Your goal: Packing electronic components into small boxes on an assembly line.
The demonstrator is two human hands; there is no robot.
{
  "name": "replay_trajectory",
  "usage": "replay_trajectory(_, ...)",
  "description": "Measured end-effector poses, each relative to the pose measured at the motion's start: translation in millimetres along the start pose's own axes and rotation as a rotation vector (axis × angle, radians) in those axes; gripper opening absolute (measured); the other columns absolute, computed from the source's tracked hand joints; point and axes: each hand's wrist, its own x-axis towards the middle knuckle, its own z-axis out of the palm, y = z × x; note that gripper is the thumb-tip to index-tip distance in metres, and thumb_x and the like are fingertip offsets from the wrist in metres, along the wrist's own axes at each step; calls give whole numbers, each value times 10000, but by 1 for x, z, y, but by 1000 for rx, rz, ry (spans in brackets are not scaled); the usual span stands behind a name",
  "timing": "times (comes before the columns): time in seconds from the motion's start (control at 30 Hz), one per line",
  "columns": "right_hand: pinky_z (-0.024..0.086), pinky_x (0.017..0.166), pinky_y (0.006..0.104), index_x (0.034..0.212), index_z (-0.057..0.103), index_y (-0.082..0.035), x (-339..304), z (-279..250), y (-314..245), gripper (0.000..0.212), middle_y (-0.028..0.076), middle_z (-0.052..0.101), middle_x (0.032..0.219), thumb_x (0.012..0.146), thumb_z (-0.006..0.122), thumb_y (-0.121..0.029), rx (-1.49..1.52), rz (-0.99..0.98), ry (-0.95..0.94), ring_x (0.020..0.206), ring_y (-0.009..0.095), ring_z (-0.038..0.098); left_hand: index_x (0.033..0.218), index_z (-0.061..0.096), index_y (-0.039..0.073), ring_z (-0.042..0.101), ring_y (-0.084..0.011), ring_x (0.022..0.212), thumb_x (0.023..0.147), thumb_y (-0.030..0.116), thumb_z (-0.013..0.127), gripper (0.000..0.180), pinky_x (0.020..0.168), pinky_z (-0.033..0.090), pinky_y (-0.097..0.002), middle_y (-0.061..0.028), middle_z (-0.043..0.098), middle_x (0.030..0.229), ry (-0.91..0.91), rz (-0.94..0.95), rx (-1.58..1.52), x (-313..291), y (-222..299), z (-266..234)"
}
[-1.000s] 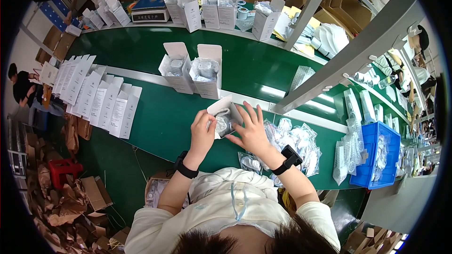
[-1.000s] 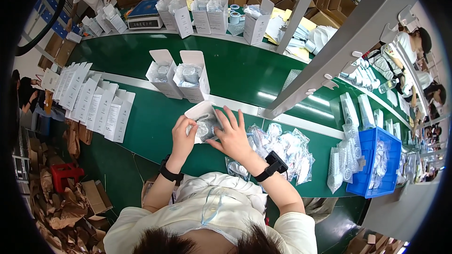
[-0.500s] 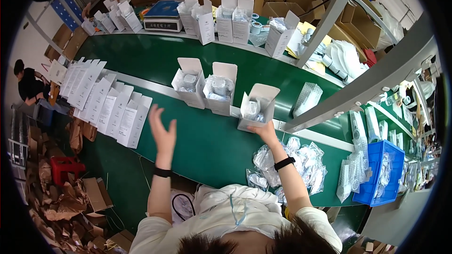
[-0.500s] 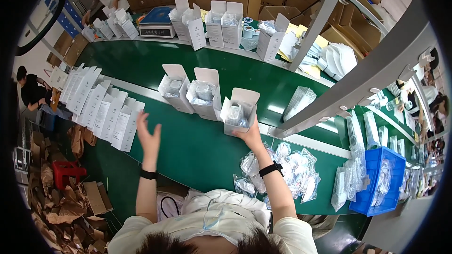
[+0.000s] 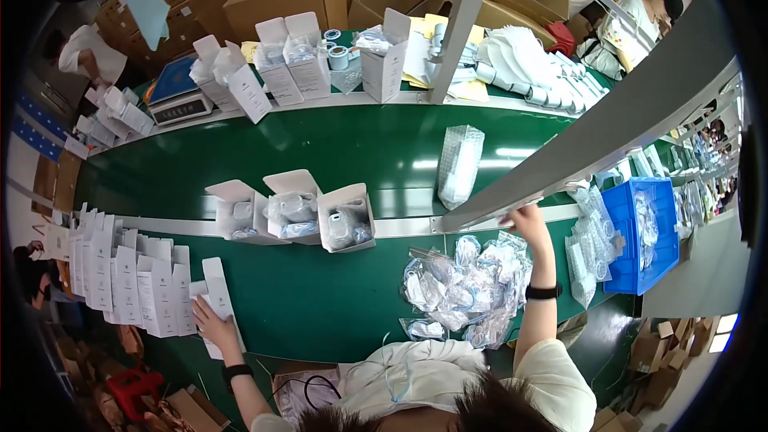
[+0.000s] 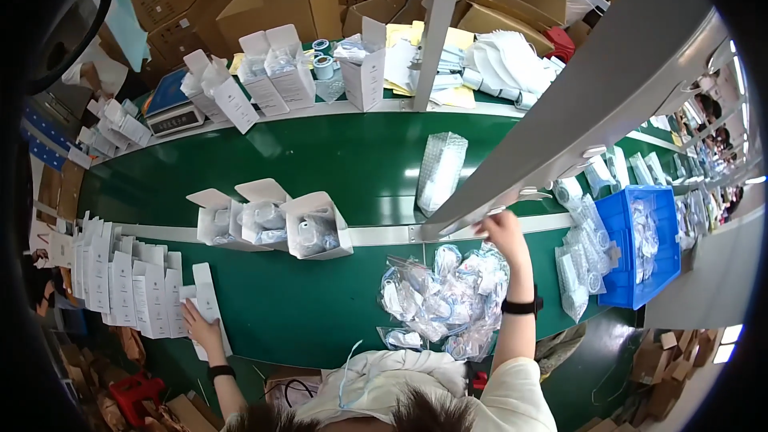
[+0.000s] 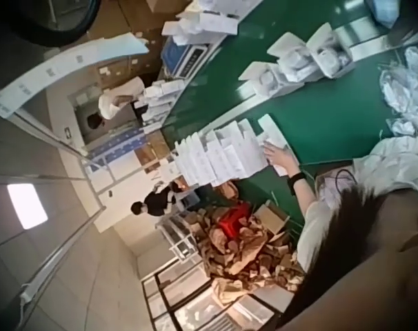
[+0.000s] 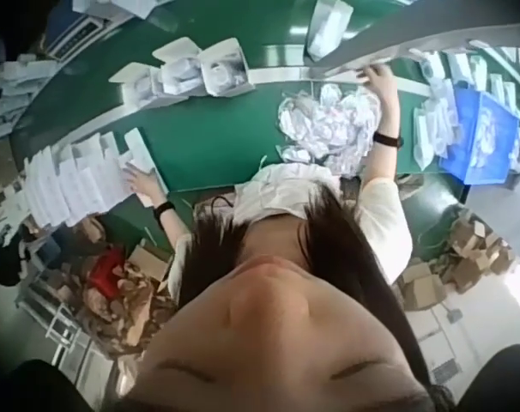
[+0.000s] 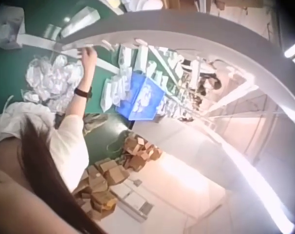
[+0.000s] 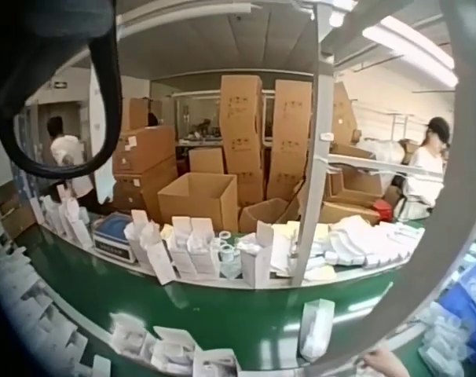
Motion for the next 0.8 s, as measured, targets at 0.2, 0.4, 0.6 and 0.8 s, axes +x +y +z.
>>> replay_trajectory(0.2,461,798,389,1319,270,-33,161,57,21,722,215,510,1091,746,591,-334,-534,-259,159,912,372,558,1370,156,165,237,-401,1181,498,137,802,1085,900,271,-545,-171,125,1385,-262,-4,-194,-108,100,-44)
replay_trajectory(0.4,449,788,408,1361,192,-126,167,49,29,913,267,476,1062,625,693,-329,-672,-131,167,917,417,529,1312,269,80,189,-395,1227,603,170,748,860,968,231,-498,-190,153,1377,-158,325,-433,-113,140,-84)
replay_trajectory(0.6,408,864,414,1342,250,-91,42,-34,95,852,243,465,1167,625,695,-208,-726,5,28,1113,397,418,1219,418,62,279,-315,1237,677,72,664,595,1013,213,-449,-124,331,1329,233,718,-696,-3,187,-166)
replay_trajectory(0.8,438,819,407,1297,320,-77,-43,-31,92,757,238,486,1138,637,672,-192,-674,115,336,1031,385,487,1184,499,173,466,-202,1105,696,15,622,527,1036,111,-536,-18,561,1081,216,1206,-410,55,261,-180)
